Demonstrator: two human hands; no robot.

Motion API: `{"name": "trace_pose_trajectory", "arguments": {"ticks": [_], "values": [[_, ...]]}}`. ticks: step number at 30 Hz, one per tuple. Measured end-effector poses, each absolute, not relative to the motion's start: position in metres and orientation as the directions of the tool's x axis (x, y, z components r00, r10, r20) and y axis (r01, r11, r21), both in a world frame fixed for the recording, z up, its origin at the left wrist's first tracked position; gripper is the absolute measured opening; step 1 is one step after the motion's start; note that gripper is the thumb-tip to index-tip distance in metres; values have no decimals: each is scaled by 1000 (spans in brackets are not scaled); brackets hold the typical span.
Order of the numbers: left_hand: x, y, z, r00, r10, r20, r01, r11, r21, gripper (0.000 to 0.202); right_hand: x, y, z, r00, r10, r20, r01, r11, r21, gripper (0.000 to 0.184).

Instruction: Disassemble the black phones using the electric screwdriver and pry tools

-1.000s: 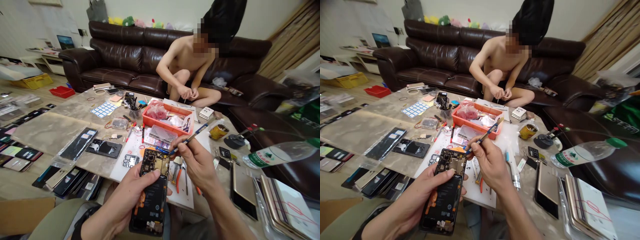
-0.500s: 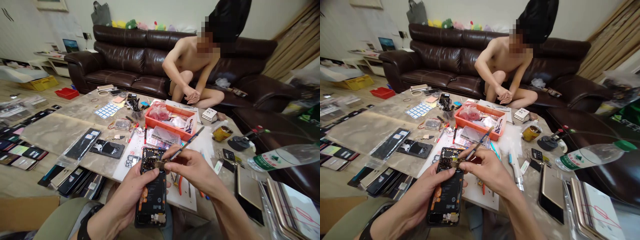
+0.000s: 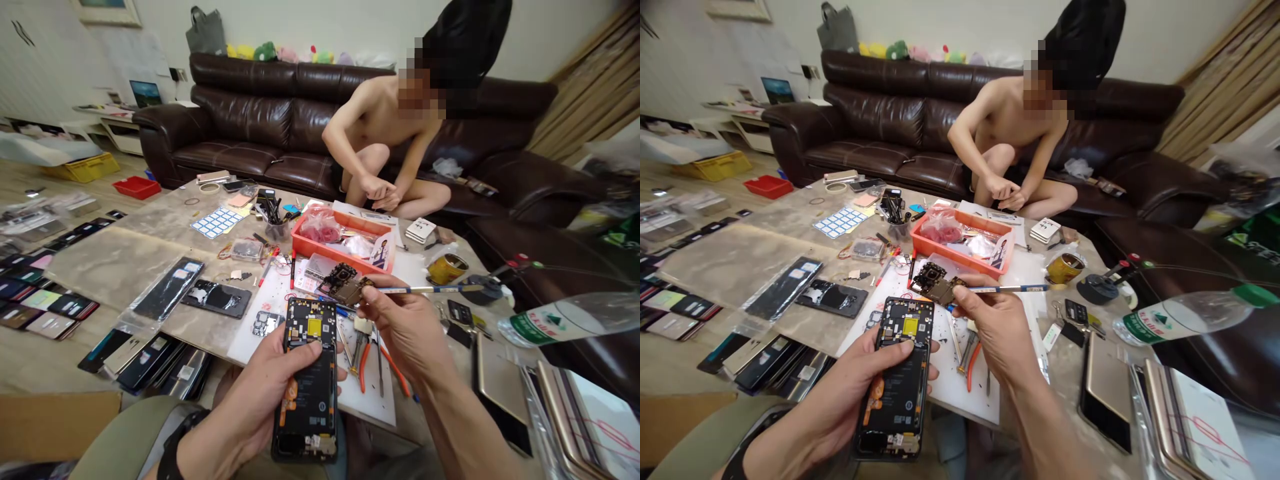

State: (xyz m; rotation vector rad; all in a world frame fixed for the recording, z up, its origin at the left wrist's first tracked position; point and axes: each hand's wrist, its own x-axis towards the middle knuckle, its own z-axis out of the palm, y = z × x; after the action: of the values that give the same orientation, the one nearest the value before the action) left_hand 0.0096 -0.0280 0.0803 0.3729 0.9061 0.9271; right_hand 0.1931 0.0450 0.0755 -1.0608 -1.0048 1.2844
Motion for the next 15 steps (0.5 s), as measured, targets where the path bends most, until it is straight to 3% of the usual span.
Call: {"name": "trace_pose_trajectory", "arguments": {"ticks": [4,9,12,15], "values": [[9,-27,77,298,798,-523,-520,595,613,30,193,45,76,0,998,-67,-281,-64,-958,29],[10,-27,76,300,801,-518,-518,593,616,35,190,42,78,-143,988,-65,-152,-87,-985,26],[11,-27,76,309,790,-529,-545,603,583,40,189,39,82,-168,983,74,-5,74,-997,19],[11,-26,78,313,801,-511,-612,581,536,48,188,37,87,-221,917,333,178,373,-911,10]]}}
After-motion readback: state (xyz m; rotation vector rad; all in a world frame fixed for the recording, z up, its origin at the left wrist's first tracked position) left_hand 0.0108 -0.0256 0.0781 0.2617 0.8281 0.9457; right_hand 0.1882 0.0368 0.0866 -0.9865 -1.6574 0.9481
